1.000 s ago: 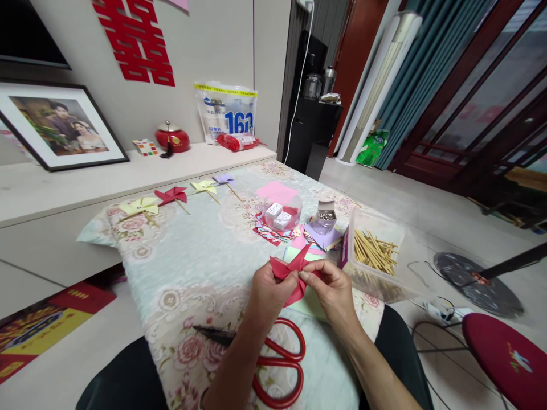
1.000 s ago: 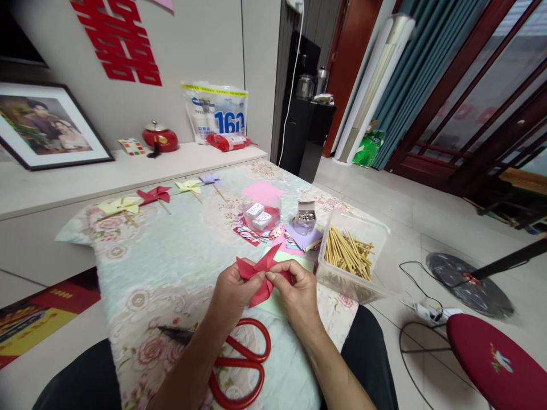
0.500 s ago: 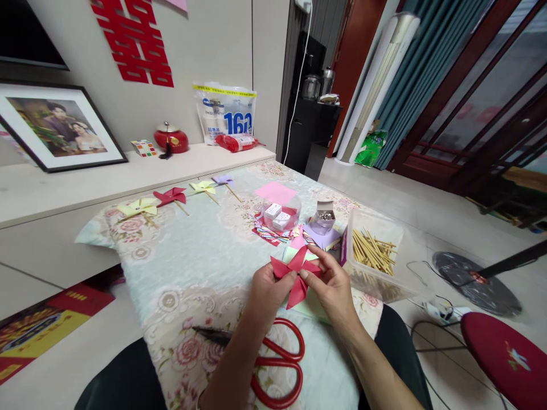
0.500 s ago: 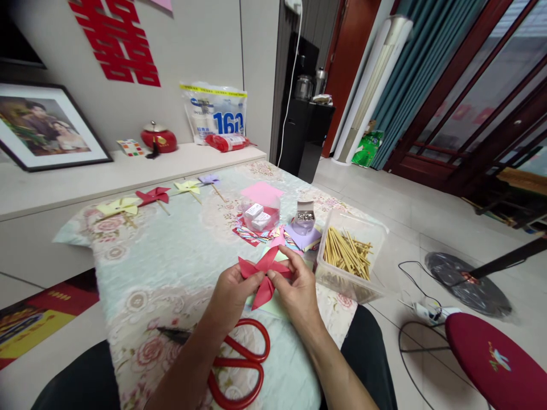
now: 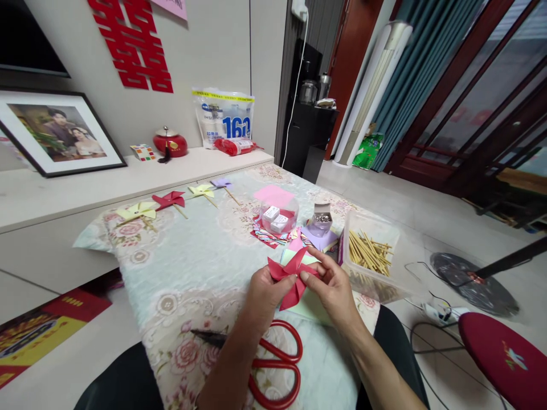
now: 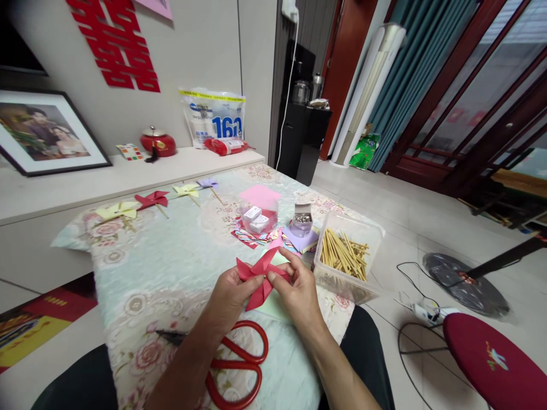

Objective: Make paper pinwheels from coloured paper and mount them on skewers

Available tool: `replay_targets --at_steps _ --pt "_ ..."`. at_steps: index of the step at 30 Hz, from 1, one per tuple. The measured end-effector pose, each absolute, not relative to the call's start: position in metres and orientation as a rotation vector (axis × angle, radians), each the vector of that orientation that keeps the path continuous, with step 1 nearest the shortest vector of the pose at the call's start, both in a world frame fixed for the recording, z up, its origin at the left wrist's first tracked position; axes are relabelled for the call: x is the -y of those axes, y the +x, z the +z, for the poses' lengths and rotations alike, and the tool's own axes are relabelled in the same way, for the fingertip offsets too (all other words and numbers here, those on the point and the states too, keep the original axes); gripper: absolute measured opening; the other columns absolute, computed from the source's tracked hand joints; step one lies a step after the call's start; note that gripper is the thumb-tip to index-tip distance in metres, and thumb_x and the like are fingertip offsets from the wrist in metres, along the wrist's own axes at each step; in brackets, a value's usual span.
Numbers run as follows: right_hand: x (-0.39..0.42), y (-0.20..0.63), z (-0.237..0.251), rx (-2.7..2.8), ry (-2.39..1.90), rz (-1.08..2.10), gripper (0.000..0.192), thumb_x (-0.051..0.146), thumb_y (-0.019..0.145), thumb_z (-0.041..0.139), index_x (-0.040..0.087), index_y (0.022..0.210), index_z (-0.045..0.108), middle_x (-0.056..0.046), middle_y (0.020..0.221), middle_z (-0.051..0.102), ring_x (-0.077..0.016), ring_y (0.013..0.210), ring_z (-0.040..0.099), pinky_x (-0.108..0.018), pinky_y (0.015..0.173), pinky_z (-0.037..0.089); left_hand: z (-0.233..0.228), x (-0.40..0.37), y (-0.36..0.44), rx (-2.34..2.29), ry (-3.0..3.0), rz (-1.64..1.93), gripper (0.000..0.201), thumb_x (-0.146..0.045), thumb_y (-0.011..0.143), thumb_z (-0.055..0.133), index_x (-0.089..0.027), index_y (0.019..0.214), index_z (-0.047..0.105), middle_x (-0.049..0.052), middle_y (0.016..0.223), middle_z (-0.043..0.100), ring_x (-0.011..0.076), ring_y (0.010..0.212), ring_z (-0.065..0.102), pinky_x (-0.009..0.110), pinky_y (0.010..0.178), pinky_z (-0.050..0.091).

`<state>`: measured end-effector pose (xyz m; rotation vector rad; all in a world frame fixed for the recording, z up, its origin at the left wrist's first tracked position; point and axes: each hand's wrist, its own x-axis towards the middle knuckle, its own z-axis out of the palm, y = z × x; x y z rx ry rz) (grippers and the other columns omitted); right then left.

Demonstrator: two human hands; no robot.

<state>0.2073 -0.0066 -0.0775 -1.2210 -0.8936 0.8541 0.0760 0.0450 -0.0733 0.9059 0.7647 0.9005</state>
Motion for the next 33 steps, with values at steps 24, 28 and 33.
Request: replay_targets --at_steps 24,28,33 --pt "0.043 0.256 0.002 1.530 -1.555 0.209 0.011 0.027 0.091 0.063 0.023 0.097 0.071 -0.004 0.089 0.074 -0.0200 0.075 0.067 -0.030 0.067 0.050 -0.068 -0.049 0.073 -0.714 0.647 0.843 0.027 -0.031 0.056 0.090 -0.018 0.075 0.076 0.004 0.071 0.079 0.0224 0.065 0.073 0.033 0.067 0.060" --pt "0.030 0.314 0.023 1.518 -1.981 0.014 0.011 0.027 0.091 0.059 0.021 0.088 0.068 -0.003 0.081 0.073 -0.0182 0.069 0.065 -0.028 0.063 0.046 -0.072 -0.050 0.073 -0.772 0.677 0.842 0.030 -0.032 0.055 0.091 -0.015 0.073 0.075 0.005 0.070 0.079 0.0211 0.061 0.073 0.031 0.063 0.059" --pt "0.009 0.363 0.018 1.602 -2.399 0.002 0.014 0.016 0.084 0.058 0.019 0.077 0.070 -0.006 0.077 0.075 -0.0209 0.070 0.065 -0.029 0.061 0.040 -0.071 -0.049 0.075 -0.781 0.686 0.831 0.032 -0.028 0.052 0.092 -0.013 0.075 0.076 0.007 0.073 0.080 0.0242 0.066 0.075 0.034 0.069 0.060"
